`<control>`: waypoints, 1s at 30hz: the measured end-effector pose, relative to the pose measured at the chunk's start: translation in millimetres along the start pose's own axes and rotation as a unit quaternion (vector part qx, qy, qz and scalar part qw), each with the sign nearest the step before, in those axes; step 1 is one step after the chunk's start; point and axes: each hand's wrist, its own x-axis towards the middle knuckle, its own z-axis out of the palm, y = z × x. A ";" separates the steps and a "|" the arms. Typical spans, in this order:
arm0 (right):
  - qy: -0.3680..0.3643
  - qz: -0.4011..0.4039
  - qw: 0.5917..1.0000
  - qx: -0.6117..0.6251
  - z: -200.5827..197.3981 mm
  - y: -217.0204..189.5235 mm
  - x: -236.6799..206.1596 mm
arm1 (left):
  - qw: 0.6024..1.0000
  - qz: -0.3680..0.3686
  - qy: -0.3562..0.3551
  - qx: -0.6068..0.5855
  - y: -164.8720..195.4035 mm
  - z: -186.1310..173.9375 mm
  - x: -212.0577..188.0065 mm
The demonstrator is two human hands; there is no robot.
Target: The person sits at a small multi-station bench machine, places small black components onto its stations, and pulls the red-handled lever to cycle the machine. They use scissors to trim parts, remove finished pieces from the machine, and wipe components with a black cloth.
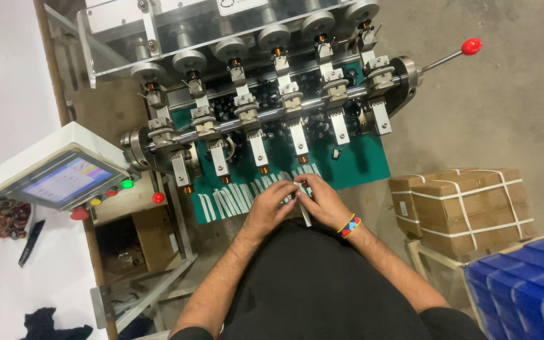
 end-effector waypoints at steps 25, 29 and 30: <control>0.065 -0.247 0.966 -0.030 -45.2 20.0 3.7 | 0.658 -0.350 0.015 -0.666 -18.3 52.2 -17.4; 0.028 -0.015 0.994 0.105 -20.7 23.4 11.7 | 0.857 -0.334 0.006 -0.392 -20.5 25.0 -14.3; 0.024 0.037 0.993 0.109 -16.6 23.0 13.5 | 0.914 -0.293 0.017 -0.280 -19.5 21.6 -14.7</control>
